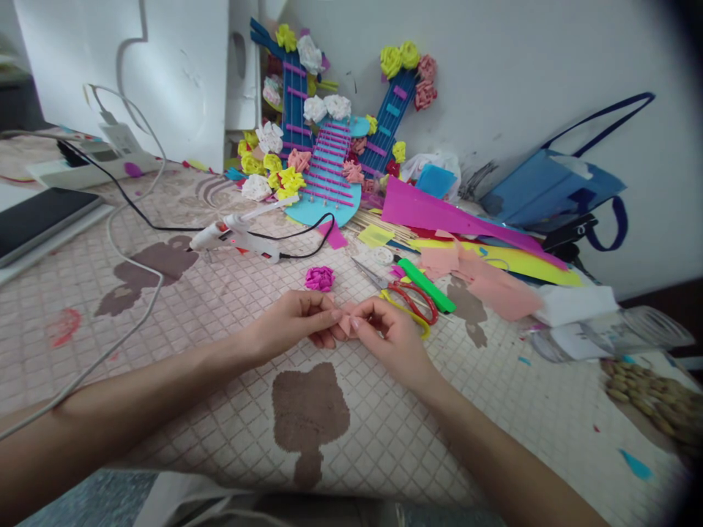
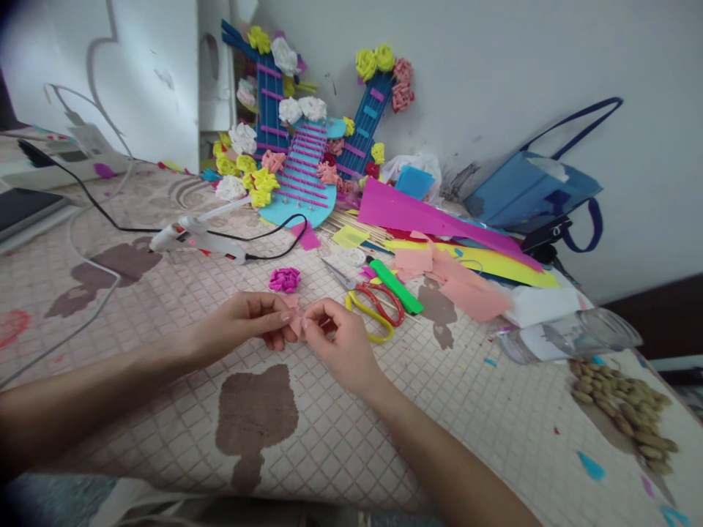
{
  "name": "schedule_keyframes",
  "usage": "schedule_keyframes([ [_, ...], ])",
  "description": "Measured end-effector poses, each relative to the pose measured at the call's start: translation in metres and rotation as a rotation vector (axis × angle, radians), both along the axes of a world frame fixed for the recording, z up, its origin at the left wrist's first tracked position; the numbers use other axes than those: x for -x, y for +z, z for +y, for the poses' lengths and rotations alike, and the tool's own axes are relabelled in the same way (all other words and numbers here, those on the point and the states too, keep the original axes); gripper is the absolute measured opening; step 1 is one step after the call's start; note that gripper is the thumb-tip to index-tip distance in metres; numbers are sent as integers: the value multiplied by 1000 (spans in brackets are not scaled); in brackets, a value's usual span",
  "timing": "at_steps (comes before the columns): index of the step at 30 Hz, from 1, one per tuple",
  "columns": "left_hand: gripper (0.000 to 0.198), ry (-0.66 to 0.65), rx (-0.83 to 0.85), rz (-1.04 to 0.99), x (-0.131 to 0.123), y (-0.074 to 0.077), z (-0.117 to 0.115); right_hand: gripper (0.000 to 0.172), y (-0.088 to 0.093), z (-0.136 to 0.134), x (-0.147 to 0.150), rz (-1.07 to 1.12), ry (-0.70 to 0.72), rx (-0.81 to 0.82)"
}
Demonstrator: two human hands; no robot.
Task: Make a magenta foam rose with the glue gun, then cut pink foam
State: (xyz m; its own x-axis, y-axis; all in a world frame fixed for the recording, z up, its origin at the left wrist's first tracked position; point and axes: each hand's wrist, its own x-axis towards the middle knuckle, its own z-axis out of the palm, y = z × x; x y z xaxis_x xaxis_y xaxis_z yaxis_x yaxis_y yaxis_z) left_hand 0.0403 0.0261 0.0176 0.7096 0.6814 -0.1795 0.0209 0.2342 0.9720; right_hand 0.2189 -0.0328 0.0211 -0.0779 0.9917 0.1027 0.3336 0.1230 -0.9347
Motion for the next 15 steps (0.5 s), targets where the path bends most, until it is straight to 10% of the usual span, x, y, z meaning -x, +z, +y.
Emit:
schedule_keyframes([
  [15, 21, 1, 3, 32, -3, 2, -3, 12, -3, 1, -2, 59, 8, 60],
])
